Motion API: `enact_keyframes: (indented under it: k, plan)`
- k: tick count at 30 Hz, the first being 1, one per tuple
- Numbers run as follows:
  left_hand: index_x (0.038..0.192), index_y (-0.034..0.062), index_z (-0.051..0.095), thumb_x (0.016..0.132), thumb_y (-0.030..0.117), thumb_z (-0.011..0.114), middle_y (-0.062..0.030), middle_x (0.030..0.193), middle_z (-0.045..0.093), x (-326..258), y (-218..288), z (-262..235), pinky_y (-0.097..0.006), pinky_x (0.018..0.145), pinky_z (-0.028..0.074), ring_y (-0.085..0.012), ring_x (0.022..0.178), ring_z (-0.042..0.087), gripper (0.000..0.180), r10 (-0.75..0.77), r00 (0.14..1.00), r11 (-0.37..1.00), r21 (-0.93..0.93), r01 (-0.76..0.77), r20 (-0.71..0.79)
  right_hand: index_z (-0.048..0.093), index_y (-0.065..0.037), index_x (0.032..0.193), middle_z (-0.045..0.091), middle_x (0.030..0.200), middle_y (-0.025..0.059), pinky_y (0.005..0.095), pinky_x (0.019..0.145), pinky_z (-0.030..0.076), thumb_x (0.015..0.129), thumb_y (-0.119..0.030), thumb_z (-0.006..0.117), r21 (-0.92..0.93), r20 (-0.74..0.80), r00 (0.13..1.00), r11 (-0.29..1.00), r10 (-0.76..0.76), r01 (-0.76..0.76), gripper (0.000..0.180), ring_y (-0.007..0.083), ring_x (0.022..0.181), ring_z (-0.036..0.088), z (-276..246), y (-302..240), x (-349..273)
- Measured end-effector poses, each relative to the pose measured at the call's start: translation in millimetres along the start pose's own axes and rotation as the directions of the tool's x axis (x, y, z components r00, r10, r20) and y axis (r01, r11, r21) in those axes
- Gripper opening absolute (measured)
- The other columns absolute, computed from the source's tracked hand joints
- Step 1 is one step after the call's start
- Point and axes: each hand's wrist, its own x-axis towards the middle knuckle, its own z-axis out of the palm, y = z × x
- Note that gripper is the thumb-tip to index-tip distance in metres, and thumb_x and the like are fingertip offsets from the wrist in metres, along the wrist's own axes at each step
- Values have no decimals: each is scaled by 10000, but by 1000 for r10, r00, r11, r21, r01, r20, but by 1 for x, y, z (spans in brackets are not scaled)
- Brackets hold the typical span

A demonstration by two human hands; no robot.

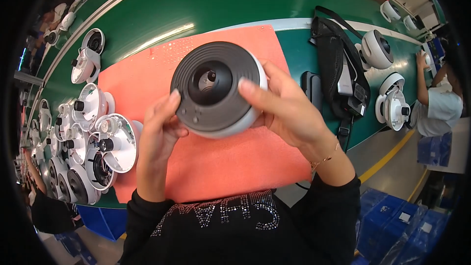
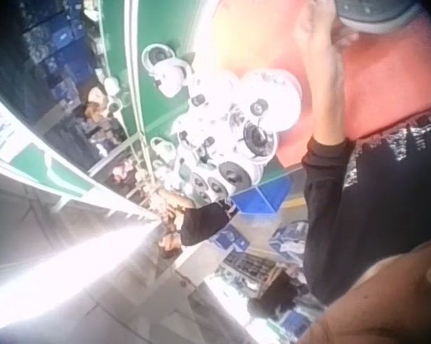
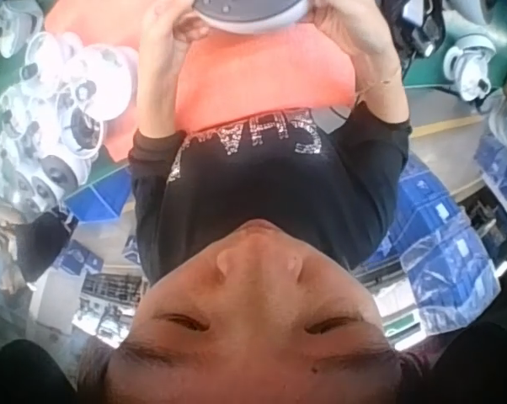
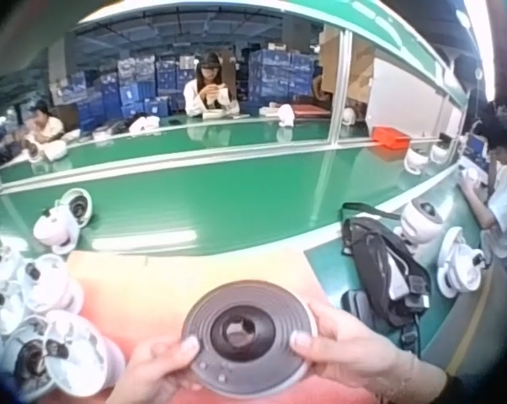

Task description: Assembling camera modules and housings on a production line.

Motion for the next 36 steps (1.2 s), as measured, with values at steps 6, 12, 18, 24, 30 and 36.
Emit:
enact_keyframes:
  k: [6, 12, 18, 24, 30, 36]
  plan:
    - [909, 38, 596, 848, 377, 547, -19, 712, 606, 13, 0, 4, -128, 455, 435, -35, 527, 549, 348, -57, 998, 983, -174, 61, 28, 355, 44, 1213, 556, 1062, 118, 323, 755, 540, 910, -248, 465, 76, 47, 999, 997, -10, 6, 435, 174, 902, 605, 5, -12, 13]
    - [1156, -32, 489, 811, 182, 624, -82, 912, 617, 1, -6, 1, -209, 661, 494, -96, 770, 602, 428, 285, 951, 950, 94, -297, 120, 384, 2, 1203, 500, 1099, 76, 288, 847, 446, 839, -172, 578, -261, 116, 979, 945, -170, 195, 447, 140, 1027, 501, -12, -4, -3]
    - [1011, -50, 548, 692, 114, 738, -147, 948, 631, -19, -29, 9, -325, 790, 516, -212, 875, 629, 406, 393, 917, 822, 422, -384, 69, 470, 28, 1136, 511, 1081, 93, 317, 834, 474, 721, -73, 680, -622, 189, 966, 739, -178, 258, 476, 175, 977, 533, -43, 2, -19]
    - [827, -40, 610, 664, 206, 760, -131, 684, 641, -5, -7, 19, -284, 605, 537, -206, 656, 659, 331, 531, 847, 673, 592, -444, 31, 488, -6, 1066, 573, 948, 67, 225, 671, 471, 754, -143, 662, -590, 118, 969, 769, -219, 245, 383, 104, 847, 551, -39, -15, 8]
    - [539, -10, 545, 699, 360, 683, -74, 425, 468, 10, 11, 13, -275, 401, 351, -145, 378, 469, 426, 354, 935, 482, 858, -176, -6, 544, 3, 798, 531, 634, 45, 229, 521, 364, 856, -229, 533, -891, 146, 964, 394, -222, 225, 240, 85, 563, 464, -25, -27, 63]
    - [534, -14, 557, 719, 402, 657, -74, 408, 453, 18, 17, 5, -266, 405, 356, -140, 367, 458, 466, 242, 970, 455, 885, -97, -18, 508, 11, 702, 464, 602, 108, 301, 513, 342, 872, -251, 476, -956, 239, 955, 128, -176, 263, 314, 194, 525, 428, -30, -26, 85]
